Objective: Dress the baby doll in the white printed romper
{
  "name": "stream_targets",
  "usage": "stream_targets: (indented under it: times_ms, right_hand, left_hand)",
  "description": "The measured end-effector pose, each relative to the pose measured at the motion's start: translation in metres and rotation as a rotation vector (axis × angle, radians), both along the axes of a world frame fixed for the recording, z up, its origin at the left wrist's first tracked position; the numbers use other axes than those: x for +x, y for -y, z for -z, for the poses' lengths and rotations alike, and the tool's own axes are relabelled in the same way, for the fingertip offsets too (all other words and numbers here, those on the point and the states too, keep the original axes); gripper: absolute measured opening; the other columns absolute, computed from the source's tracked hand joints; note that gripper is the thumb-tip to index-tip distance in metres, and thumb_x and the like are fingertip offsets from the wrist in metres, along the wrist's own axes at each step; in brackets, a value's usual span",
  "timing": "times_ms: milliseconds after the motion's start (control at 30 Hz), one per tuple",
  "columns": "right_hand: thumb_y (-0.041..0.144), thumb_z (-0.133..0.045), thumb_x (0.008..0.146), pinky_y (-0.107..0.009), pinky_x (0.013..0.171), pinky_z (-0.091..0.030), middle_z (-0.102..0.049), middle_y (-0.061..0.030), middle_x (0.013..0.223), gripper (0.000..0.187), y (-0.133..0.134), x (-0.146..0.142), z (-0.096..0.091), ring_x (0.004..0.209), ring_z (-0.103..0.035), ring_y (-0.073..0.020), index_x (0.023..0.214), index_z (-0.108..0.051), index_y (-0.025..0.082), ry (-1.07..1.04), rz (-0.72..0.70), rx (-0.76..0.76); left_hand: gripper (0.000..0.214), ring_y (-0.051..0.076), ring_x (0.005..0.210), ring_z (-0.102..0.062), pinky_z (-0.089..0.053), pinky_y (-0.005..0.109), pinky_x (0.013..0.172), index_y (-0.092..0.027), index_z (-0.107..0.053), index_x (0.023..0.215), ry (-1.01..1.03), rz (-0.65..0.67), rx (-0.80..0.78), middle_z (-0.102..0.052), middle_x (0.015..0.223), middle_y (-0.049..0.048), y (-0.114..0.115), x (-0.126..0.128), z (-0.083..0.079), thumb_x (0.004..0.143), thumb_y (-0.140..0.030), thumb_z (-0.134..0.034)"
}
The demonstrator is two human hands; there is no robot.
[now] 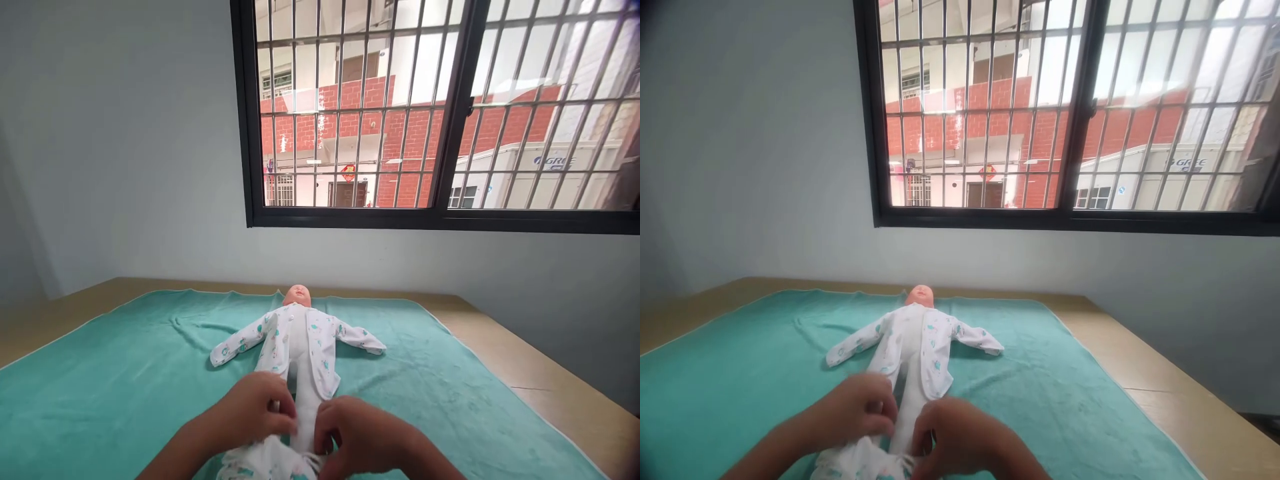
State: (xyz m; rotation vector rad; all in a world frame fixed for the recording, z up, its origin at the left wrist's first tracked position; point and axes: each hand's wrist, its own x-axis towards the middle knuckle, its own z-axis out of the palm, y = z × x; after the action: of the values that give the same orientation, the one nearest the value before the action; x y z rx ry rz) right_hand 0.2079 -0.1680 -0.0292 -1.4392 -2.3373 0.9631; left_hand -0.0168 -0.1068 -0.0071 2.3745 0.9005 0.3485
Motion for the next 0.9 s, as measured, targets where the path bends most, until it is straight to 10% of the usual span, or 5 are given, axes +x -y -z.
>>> stream_targets:
  times_ms: [133,367,533,900]
  right_hand:
    - [0.017,-0.072,0.066,-0.019,0.065,-0.038,-0.066,0.0051,0.083,0.014,0.0,0.002,0.01,0.07,-0.052,-0.0104,0.079,-0.073,0.023,0.065,-0.059,0.154]
    - [0.025,-0.07,0.076,-0.02,0.069,-0.047,-0.068,0.002,0.091,0.021,-0.012,-0.003,0.036,0.078,-0.061,-0.0133,0.098,-0.068,0.025,-0.104,0.164,0.292]
    - [0.015,-0.058,0.082,-0.046,0.103,-0.041,-0.056,-0.0075,0.136,0.042,-0.02,-0.012,0.047,0.124,-0.049,-0.0293,0.121,-0.061,0.029,0.05,0.266,0.759]
    - [0.033,-0.041,0.091,-0.028,0.067,-0.047,-0.069,-0.0033,0.079,0.025,-0.051,0.056,0.076,0.072,-0.062,-0.02,0.093,-0.062,0.021,-0.17,0.83,0.537]
  left_hand:
    - [0.015,0.016,0.079,-0.063,-0.042,0.023,0.067,-0.027,-0.077,0.079,-0.055,0.053,0.084,-0.071,0.082,-0.0022,-0.011,0.012,0.002,0.077,-0.04,-0.069]
    - [0.036,0.029,0.124,-0.053,-0.039,0.047,0.106,-0.024,-0.069,0.112,0.061,-0.357,0.465,-0.061,0.133,0.0093,-0.055,-0.007,0.044,0.093,-0.036,-0.041]
    - [0.046,0.032,0.121,-0.056,-0.046,0.048,0.096,-0.017,-0.057,0.128,-0.098,-0.626,0.281,-0.058,0.136,0.013,-0.082,-0.039,0.06,0.094,-0.035,-0.032]
    - [0.025,0.021,0.093,-0.065,-0.044,0.029,0.077,-0.021,-0.058,0.089,-0.018,-0.551,0.134,-0.071,0.096,0.0061,-0.084,-0.033,0.08,0.094,-0.03,-0.035]
